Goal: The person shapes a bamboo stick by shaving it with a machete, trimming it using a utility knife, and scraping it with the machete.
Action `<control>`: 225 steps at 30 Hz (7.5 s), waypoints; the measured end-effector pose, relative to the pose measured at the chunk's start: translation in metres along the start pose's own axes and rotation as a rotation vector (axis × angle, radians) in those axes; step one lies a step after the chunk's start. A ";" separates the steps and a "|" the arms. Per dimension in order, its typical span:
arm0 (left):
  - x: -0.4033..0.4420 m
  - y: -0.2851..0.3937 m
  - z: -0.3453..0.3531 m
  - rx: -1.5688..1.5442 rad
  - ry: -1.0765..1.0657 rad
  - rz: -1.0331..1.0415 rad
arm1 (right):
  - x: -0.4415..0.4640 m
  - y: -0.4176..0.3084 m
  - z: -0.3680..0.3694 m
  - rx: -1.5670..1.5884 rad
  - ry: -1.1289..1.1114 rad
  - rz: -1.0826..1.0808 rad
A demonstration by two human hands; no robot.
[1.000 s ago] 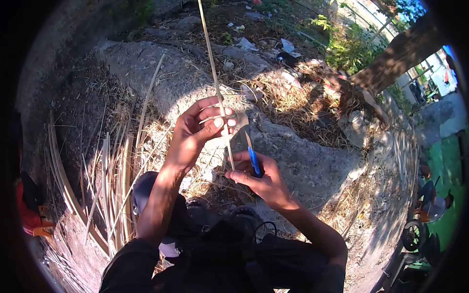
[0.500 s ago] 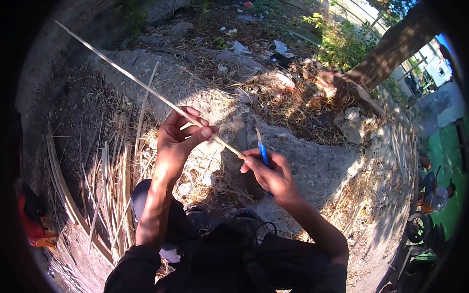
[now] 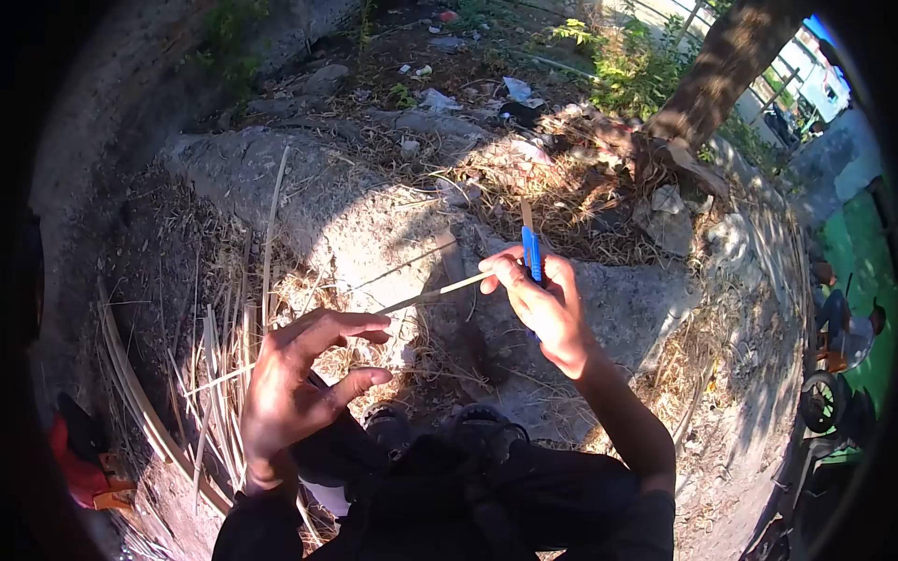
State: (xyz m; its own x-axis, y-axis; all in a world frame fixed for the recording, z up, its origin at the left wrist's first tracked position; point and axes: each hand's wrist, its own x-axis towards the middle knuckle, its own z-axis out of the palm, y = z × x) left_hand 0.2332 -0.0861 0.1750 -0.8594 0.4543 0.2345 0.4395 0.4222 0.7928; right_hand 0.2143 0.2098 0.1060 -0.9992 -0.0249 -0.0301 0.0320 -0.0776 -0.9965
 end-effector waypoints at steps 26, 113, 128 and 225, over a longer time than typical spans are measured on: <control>-0.020 -0.073 0.103 -0.745 -0.242 -0.347 | -0.007 0.016 0.008 -0.184 -0.039 0.099; -0.019 -0.070 0.104 -0.921 -0.149 -0.468 | -0.011 0.029 0.013 -0.529 -0.030 -0.308; -0.023 -0.073 0.109 -0.905 -0.134 -0.487 | -0.017 0.045 0.025 -0.842 -0.087 -0.679; -0.029 -0.071 0.123 -0.395 0.040 -0.320 | 0.015 0.033 -0.010 -0.893 0.136 -0.435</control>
State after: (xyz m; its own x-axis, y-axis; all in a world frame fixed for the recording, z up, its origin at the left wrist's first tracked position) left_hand 0.2588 -0.0330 0.0432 -0.9475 0.3172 -0.0402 0.0266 0.2036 0.9787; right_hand 0.2002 0.2168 0.0714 -0.9160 -0.0540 0.3976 -0.3097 0.7251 -0.6151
